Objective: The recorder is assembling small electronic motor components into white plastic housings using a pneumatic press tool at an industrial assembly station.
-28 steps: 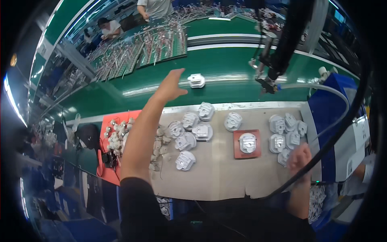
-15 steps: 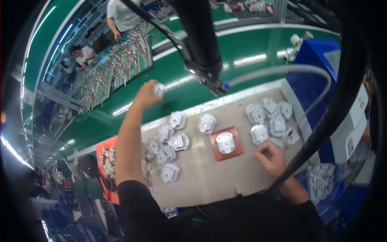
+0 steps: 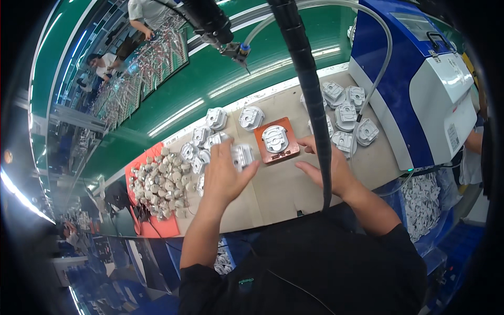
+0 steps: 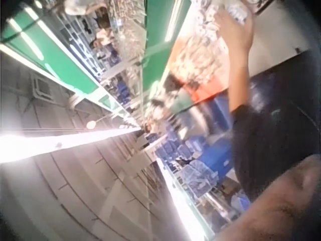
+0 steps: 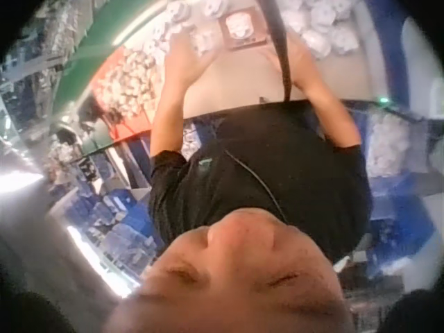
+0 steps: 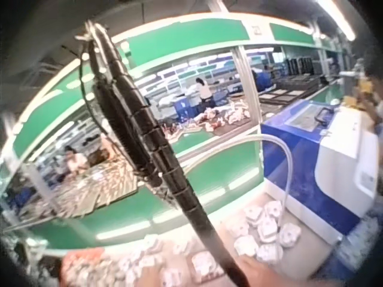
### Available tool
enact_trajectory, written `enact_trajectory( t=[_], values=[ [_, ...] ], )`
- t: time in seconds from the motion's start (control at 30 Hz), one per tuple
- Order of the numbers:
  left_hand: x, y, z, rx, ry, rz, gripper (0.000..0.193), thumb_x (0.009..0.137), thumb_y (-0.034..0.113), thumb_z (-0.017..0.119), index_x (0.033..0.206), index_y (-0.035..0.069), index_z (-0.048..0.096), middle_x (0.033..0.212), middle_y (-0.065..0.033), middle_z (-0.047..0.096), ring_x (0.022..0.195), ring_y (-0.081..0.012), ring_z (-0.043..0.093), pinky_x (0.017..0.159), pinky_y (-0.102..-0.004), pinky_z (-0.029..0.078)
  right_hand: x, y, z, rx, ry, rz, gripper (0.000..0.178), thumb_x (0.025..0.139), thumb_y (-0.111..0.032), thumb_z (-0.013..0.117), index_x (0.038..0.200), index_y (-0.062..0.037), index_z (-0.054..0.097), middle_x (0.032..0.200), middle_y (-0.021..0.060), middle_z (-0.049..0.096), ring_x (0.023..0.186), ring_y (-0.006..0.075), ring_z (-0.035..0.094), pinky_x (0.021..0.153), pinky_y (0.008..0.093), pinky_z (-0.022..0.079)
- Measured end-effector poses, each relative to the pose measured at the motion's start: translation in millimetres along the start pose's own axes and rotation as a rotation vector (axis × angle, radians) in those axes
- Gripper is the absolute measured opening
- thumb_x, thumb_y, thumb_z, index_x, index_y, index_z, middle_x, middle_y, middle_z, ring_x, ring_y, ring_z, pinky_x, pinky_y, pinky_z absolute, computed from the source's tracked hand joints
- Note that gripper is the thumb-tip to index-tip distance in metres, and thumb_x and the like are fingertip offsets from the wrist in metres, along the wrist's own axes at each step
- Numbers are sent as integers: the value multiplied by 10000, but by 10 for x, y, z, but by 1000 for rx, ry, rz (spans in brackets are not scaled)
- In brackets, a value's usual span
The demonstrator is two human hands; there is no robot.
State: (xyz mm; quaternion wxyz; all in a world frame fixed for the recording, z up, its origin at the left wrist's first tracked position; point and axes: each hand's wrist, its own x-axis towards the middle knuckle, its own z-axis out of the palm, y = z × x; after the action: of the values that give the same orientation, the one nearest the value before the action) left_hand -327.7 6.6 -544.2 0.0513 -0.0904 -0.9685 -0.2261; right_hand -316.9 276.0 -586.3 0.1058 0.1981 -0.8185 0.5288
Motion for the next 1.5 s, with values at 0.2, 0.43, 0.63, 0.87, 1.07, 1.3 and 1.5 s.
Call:
enact_trajectory(
  t=[0.2, 0.43, 0.63, 0.87, 1.07, 1.3, 1.5],
  values=[
    [-497, 89, 352, 115, -114, -252, 804, 803, 446, 816, 1369, -26, 494, 1238, -257, 565, 1057, -446, 629, 876, -497, 544, -41, -48, -104, -97, -12, -16, 360, 830, -119, 784, 1144, -7, 648, 1028, 171, 646, 922, 360, 667, 792, 414, 539],
    [-741, 152, 161, 51, -39, -270, 929, 778, 497, 845, 1434, -29, 450, 1306, -240, 565, 1063, -385, 675, 840, -466, 566, 254, -314, -233, -66, 72, -123, 378, 818, -37, 804, 1162, 8, 654, 1032, 128, 694, 843, 231, 698, 736, 345, 562],
    [-1055, -539, -389, -341, 273, -365, 444, 858, 317, 833, 1081, -36, 683, 883, -141, 727, 685, -195, 689, 668, -329, 559, 474, -266, -418, -9, 150, -144, 321, 905, 18, 704, 1219, 14, 634, 1071, 95, 679, 946, 165, 666, 839, 297, 540],
    [-917, -1643, -825, -122, 396, -399, 181, 881, 164, 768, 899, 0, 691, 765, -157, 714, 720, -296, 711, 657, -395, 558, 689, -331, -194, 73, 79, -195, 272, 908, 59, 698, 1171, 22, 638, 1099, 85, 662, 993, 150, 639, 902, 278, 504],
    [-152, -1602, -705, 399, -9, -279, 157, 852, 97, 651, 969, 21, 723, 953, -209, 742, 892, -397, 731, 771, -527, 578, 811, -620, -140, -34, 60, -334, 246, 882, 85, 695, 1115, 24, 643, 1062, 103, 667, 941, 163, 640, 857, 285, 516],
    [-119, -1881, -504, 543, -211, -325, 257, 796, 190, 710, 988, 20, 722, 953, -217, 734, 918, -405, 719, 803, -512, 575, 803, -388, -286, -232, 97, -59, 210, 907, 7, 705, 1109, 30, 650, 1035, 115, 684, 948, 195, 691, 863, 316, 560],
    [-48, -1969, -444, 433, -35, -226, 350, 735, 164, 772, 1013, -19, 660, 960, -229, 718, 919, -422, 698, 809, -503, 558, 1770, -26, -482, -763, -123, 465, 340, 922, -164, 702, 1137, 69, 578, 1141, 298, 677, 1100, 448, 663, 909, 503, 546]
  ],
)
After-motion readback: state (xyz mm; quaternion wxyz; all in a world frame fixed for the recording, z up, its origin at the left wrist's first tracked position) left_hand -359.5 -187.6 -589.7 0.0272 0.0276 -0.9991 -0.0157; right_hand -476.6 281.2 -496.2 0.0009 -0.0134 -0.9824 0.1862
